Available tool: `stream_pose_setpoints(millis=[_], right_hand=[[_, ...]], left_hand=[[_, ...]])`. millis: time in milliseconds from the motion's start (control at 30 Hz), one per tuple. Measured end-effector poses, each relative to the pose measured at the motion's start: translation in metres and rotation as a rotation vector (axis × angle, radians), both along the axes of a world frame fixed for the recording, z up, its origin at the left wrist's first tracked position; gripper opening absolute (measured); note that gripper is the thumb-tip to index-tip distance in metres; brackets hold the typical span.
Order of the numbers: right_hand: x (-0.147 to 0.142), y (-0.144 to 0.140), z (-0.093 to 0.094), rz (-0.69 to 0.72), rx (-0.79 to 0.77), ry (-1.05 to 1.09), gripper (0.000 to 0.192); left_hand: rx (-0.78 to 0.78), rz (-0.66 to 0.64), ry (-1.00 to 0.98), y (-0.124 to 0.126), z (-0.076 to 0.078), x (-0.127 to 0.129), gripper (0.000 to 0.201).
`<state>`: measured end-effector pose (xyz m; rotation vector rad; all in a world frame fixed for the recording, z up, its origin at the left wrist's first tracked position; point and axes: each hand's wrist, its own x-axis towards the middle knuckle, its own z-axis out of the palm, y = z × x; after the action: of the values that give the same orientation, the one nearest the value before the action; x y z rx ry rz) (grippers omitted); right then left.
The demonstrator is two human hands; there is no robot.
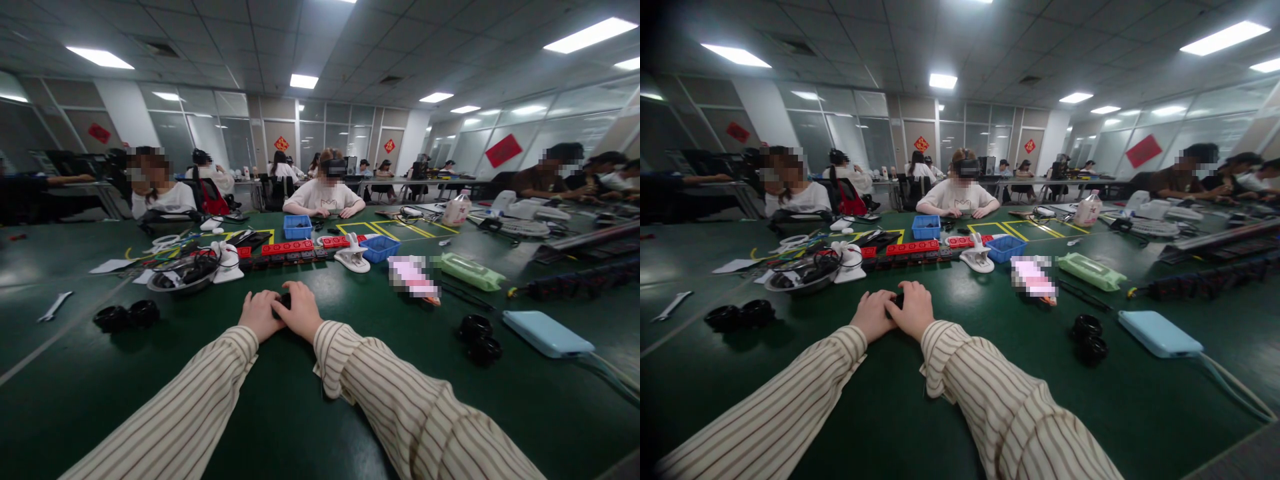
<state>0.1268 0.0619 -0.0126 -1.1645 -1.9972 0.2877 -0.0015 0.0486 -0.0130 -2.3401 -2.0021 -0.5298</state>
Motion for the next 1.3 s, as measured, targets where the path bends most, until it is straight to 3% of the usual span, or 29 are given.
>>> stream_pose_setpoints(millis=[200,367,500,700,933,1067,1300], right_hand=[[0.000,0.002,-0.001,0.064,-0.004,0.067,0.025],[0.001,0.003,0.000,0.197,-0.061,0.206,0.042],[0.001,0.002,-0.001,0.253,-0.114,0.173,0.052],[0.001,0.000,0.002,0.080,-0.007,0.101,0.045],[-0.002,0.004,-0.002,-0.021,-0.007,0.068,0.040],[-0.003,0.008,-0.006,0.055,0.011,0.137,0.032],[-0.002,0.010,-0.011,0.239,-0.081,0.341,0.052]], left_hand=[[-0.012,-0.024,0.003,0.002,-0.001,0.000,0.031],[-0.018,-0.187,-0.134,0.011,-0.009,-0.011,0.024],[-0.016,-0.235,-0.151,0.014,-0.014,-0.015,0.024],[0.003,-0.119,-0.087,0.006,-0.006,-0.007,0.055],[-0.015,-0.012,-0.025,-0.001,-0.002,0.000,0.038],[-0.021,-0.033,-0.069,0.000,-0.001,-0.001,0.036],[-0.020,-0.161,-0.096,0.005,-0.007,-0.005,0.028]])
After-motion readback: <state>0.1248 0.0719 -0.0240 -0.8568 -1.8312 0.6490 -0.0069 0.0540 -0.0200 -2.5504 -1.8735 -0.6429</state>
